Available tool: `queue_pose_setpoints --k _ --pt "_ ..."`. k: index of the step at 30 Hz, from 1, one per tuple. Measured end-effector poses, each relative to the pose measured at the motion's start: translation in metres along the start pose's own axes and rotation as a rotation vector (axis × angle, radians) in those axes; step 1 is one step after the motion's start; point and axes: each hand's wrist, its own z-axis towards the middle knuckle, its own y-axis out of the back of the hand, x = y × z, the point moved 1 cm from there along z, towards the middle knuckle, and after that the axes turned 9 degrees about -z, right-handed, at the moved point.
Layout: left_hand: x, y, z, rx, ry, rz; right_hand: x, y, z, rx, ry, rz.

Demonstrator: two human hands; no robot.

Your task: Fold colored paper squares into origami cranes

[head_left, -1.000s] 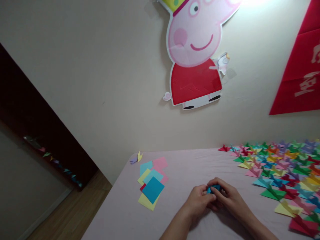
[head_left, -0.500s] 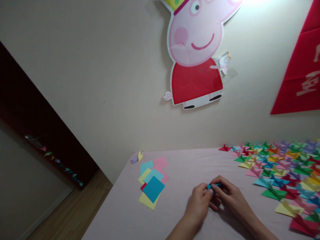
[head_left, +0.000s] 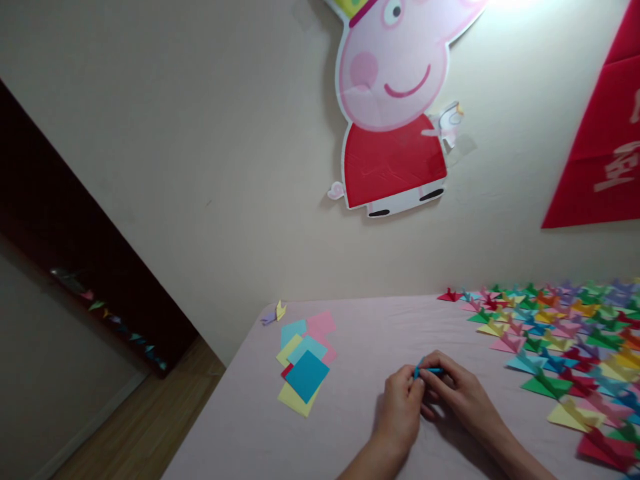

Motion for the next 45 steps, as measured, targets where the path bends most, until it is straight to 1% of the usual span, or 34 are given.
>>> queue_pose_setpoints --k 3,5,7,10,14,18,24,29,32,34,38,41,43,45 --pt "-0.003 -0.002 -0.001 -0.017 -0.109 0.109 -0.001 -0.001 0.000 -0.022 0.014 0.028" --pt "-0.003 -0.003 -0.001 -0.012 -0.121 0.129 -0.002 -0.001 0.000 -0.024 0.011 0.035" --pt "-0.001 -0.003 0.001 -0.014 -0.107 0.117 -0.004 -0.001 0.000 -0.023 0.007 0.028" --pt "-0.002 -0.002 0.003 -0.020 -0.061 0.068 -0.005 -0.001 0.001 -0.057 0.005 0.014" --pt "-0.007 -0.003 0.002 -0.006 -0.027 0.048 -0.006 -0.001 0.001 -0.064 -0.065 0.052" --pt "-0.010 -0.004 0.000 -0.009 -0.041 0.024 -0.007 -0.002 0.000 -0.047 -0.093 0.106" --pt "-0.003 -0.005 0.003 -0.026 -0.032 0.006 -0.014 -0.005 0.000 -0.062 -0.145 0.236" --pt "-0.001 -0.006 0.004 0.020 -0.041 -0.055 -0.015 -0.004 0.001 0.001 -0.198 0.275" --pt "-0.002 -0.006 0.005 0.030 -0.047 -0.069 -0.014 -0.003 0.002 0.022 -0.198 0.240" --pt "-0.002 -0.006 0.005 0.032 -0.047 -0.071 -0.014 -0.002 0.003 0.001 -0.176 0.185" --pt "-0.006 -0.006 0.003 0.036 -0.053 -0.073 -0.015 0.000 0.005 -0.068 -0.095 0.054" --pt "-0.008 -0.006 0.001 0.040 -0.061 -0.081 -0.019 0.004 0.006 -0.143 -0.081 -0.012" --pt "-0.006 -0.006 0.002 0.041 -0.064 -0.092 -0.022 0.008 0.008 -0.203 -0.073 -0.060" --pt "-0.003 -0.005 0.003 0.043 -0.060 -0.091 -0.024 0.009 0.009 -0.232 -0.033 -0.134"
